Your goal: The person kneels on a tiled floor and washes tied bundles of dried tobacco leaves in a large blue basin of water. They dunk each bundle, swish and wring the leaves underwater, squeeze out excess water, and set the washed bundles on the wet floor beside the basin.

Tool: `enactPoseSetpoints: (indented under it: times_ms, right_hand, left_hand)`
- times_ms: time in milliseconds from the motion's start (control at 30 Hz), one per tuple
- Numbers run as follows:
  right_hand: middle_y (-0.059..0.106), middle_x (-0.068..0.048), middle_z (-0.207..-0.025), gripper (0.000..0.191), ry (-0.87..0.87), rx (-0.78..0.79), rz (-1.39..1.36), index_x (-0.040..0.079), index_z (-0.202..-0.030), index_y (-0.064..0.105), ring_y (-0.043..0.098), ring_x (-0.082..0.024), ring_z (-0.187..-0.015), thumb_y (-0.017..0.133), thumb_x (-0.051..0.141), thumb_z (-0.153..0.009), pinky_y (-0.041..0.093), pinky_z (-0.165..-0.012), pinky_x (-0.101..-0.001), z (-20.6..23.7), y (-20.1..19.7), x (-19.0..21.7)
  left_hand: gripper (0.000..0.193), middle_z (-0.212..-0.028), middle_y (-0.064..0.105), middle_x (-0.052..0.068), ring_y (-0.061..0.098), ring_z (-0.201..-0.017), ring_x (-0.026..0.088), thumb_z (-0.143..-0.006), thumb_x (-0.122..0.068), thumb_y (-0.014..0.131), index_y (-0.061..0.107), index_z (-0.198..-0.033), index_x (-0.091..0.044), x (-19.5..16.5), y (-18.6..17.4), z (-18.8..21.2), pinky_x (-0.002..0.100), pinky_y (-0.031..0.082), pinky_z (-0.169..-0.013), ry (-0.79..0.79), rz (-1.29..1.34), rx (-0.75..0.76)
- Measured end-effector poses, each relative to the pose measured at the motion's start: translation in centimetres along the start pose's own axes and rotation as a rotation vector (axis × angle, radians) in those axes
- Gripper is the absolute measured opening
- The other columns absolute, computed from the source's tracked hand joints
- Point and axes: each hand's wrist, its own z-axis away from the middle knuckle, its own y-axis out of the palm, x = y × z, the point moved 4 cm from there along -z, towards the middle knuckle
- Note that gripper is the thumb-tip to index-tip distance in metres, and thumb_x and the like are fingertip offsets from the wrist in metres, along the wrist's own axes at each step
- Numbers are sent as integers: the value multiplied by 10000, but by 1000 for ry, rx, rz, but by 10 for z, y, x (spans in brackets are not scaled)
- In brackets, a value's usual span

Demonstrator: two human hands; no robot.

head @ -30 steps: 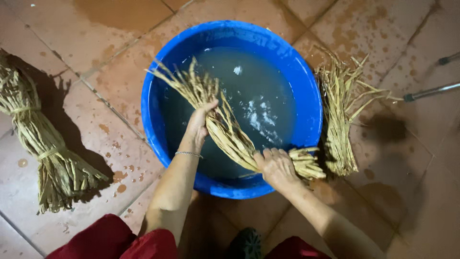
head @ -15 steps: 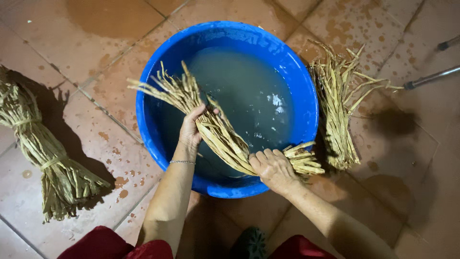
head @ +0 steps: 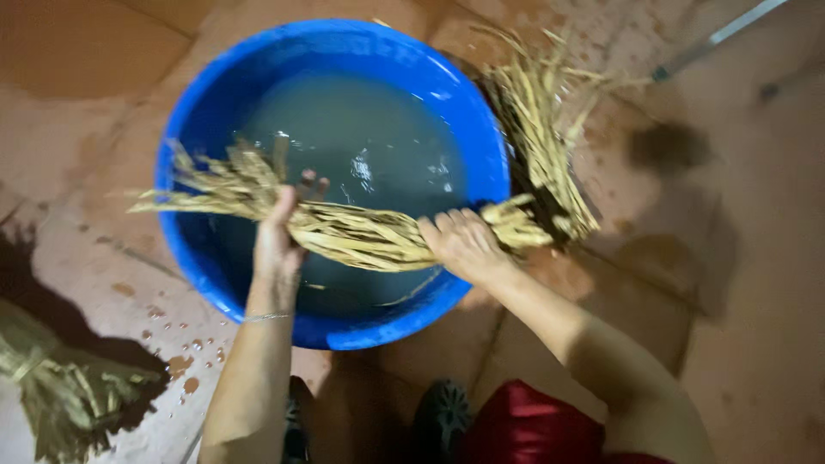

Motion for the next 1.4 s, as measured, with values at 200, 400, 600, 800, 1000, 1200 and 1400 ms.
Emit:
enactPoseSetpoints:
  times_ms: [200, 400, 600, 800, 1000, 1200, 1400]
  right_hand:
    - [647, -131, -783, 124, 129, 63, -75, 80, -870, 586, 676, -323, -775, 639, 60, -760, 545, -768, -481, -1, 15, -11]
    - [684, -142, -774, 174, 155, 187, -91, 66, -871, 589, 711, -330, -759, 659, 62, -711, 563, -752, -487, -4, 29, -14]
    - [679, -156, -841, 178, 155, 400, -93, 52, -997, 590, 712, -336, -810, 665, 76, -837, 575, -700, -470, -15, 32, -9]
    - [624, -79, -880, 613, 93, -58, -38, 106, -1163, 596, 676, -307, -841, 746, 103, -569, 556, -811, -563, 13, 5, -9]
    - [675, -91, -885, 388, 364, -205, -221, 107, -1106, 596, 692, -309, -747, 756, 119, -753, 545, -623, -452, 33, -23, -68]
    - [718, -86, -883, 227, 589, -571, -98, 95, -1061, 639, 724, -245, -755, 806, 123, -910, 587, -682, -399, 75, -122, -174]
    - [745, -75, -983, 284, 1053, -299, -166, 66, -1189, 613, 739, -230, -778, 689, 111, -919, 624, -652, -378, 119, -74, -235]
  left_hand:
    - [304, -789, 570, 30, 622, -930, 253, -1084, -341, 591, 552, -870, -129, -14, 38, 25, 528, 518, -1096, 98, 80, 181]
    - [380, -596, 383, -19, 435, -552, 160, -1054, -386, 617, 495, -776, -157, -7, 19, 6, 400, 486, -623, 226, -160, -119]
    - [285, -666, 485, -22, 502, -597, 142, -1007, -353, 677, 586, -834, -145, -4, -12, -7, 346, 490, -553, 242, -217, -396]
    - [278, -859, 564, 33, 609, -781, 192, -1023, -365, 696, 577, -944, -126, -32, -6, -16, 401, 564, -717, 210, -82, -185]
    - [413, -1292, 651, 78, 664, -1224, 259, -936, -357, 719, 619, -1251, -110, -42, 101, -6, 523, 518, -1098, 102, -224, 210]
    - [590, -1329, 655, 159, 668, -1163, 282, -910, -281, 719, 473, -1410, -87, -29, 183, 10, 467, 522, -1012, 57, -821, 415]
    - [476, -1113, 733, 189, 717, -980, 251, -929, -308, 701, 619, -1269, 14, 22, 112, 31, 431, 596, -932, -153, -999, 205]
